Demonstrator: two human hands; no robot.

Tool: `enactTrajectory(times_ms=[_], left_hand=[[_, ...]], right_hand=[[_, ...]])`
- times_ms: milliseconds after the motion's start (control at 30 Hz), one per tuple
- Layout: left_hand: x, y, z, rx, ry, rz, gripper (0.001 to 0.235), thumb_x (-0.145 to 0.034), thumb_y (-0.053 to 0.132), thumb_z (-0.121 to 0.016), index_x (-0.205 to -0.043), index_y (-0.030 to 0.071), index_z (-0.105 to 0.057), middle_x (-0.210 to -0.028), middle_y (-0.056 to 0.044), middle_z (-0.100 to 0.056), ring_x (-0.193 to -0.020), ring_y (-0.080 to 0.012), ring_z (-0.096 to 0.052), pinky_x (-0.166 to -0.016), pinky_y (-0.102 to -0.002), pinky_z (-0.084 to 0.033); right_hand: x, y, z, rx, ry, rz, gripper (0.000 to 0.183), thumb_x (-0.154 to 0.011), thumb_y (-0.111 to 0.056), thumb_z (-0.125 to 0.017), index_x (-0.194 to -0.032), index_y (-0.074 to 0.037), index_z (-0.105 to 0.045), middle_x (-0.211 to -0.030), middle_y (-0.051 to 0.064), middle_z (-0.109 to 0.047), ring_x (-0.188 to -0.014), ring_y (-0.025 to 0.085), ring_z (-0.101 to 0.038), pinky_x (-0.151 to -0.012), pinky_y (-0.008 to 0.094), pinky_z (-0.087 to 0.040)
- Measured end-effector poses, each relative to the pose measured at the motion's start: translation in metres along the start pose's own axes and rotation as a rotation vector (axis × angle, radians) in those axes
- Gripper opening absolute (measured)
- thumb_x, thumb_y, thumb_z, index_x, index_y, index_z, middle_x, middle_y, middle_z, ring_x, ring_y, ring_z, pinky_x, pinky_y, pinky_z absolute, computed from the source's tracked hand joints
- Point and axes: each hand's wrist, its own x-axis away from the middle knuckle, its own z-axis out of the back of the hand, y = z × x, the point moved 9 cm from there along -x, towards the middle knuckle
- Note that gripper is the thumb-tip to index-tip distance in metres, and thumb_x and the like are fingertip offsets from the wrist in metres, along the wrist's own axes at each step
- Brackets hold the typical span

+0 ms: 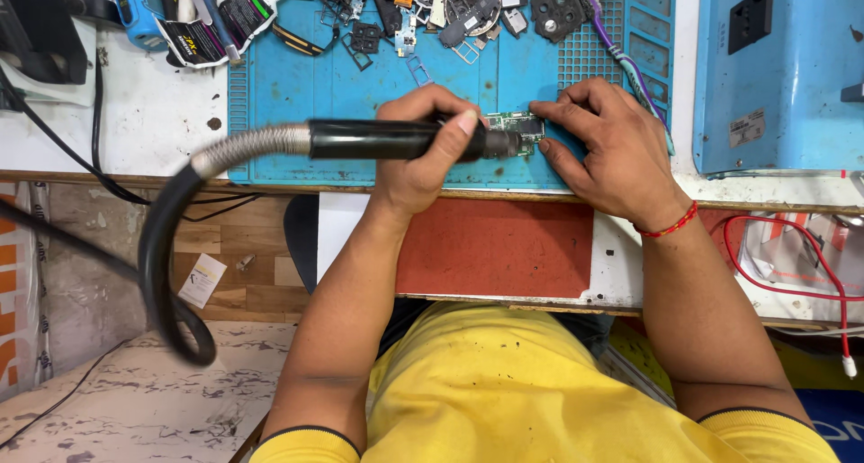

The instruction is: The person cleans a small circuit board with a purple tool, then uses a hot air gun to heat and remove a component. The person works at a cluttered workbench with various electronic parts and tools visible.

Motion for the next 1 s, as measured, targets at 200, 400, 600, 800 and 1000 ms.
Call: enactTrajectory(times_ms=[200, 400, 600, 800, 1000], left_hand=[[0.0003, 0.0004, 0.0028, 0.069, 0.058, -0.01, 0.024, -0.101, 0.024, -0.069, -0.097, 0.001, -0.07, -0.091, -0.008, -0.074, -0.085, -0.0124, -0.067, -0.081, -0.028, -0.055], [0.0014, 0.0007, 0.0031, 0.073, 0.064, 0.0, 0.023, -0.101, 0.024, -0.068, -0.097, 0.001, -0.07, -0.091, -0.007, -0.074, -0.085, -0.0121, -0.068, -0.082, -0.027, -0.056], [0.0008, -0.0005, 0.0018, 0.106, 0.036, -0.002, 0.025, -0.101, 0.025, -0.068, -0.097, 0.001, -0.069, -0.09, -0.008, -0.073, -0.084, -0.0119, -0.066, -0.081, -0.028, -0.055], [0.0011, -0.0011, 0.003, 0.068, 0.051, -0.017, 0.026, -0.101, 0.027, -0.068, -0.095, 0.001, -0.07, -0.086, -0.006, -0.072, -0.08, -0.0112, -0.066, -0.077, -0.027, -0.054], [0.0008, -0.0003, 0.0034, 0.032, 0.077, -0.014, 0.026, -0.101, 0.026, -0.068, -0.097, 0.001, -0.071, -0.088, -0.007, -0.073, -0.082, -0.0116, -0.066, -0.078, -0.027, -0.054]], right_hand=[[-0.0006, 0.0013, -0.0011, 0.0, -0.004, -0.003, 0.036, -0.091, -0.021, -0.078, -0.126, -0.014, -0.075, -0.11, 0.008, -0.062, -0.102, 0.029, -0.063, -0.086, 0.041, -0.053], [-0.0002, -0.0005, 0.0, 0.013, 0.0, 0.001, 0.036, -0.091, -0.021, -0.079, -0.126, -0.014, -0.075, -0.11, 0.008, -0.062, -0.102, 0.029, -0.062, -0.087, 0.042, -0.053], [-0.0007, 0.0013, 0.001, -0.009, 0.015, -0.015, 0.039, -0.092, -0.021, -0.079, -0.129, -0.011, -0.073, -0.114, 0.01, -0.062, -0.103, 0.031, -0.063, -0.086, 0.042, -0.053], [-0.0005, 0.0022, -0.0006, -0.009, 0.006, -0.028, 0.036, -0.092, -0.021, -0.08, -0.127, -0.012, -0.074, -0.113, 0.01, -0.062, -0.101, 0.03, -0.064, -0.084, 0.042, -0.053], [0.0004, 0.0033, -0.0014, -0.003, 0.0, -0.023, 0.036, -0.091, -0.021, -0.08, -0.126, -0.013, -0.075, -0.113, 0.009, -0.061, -0.1, 0.03, -0.064, -0.083, 0.042, -0.053]])
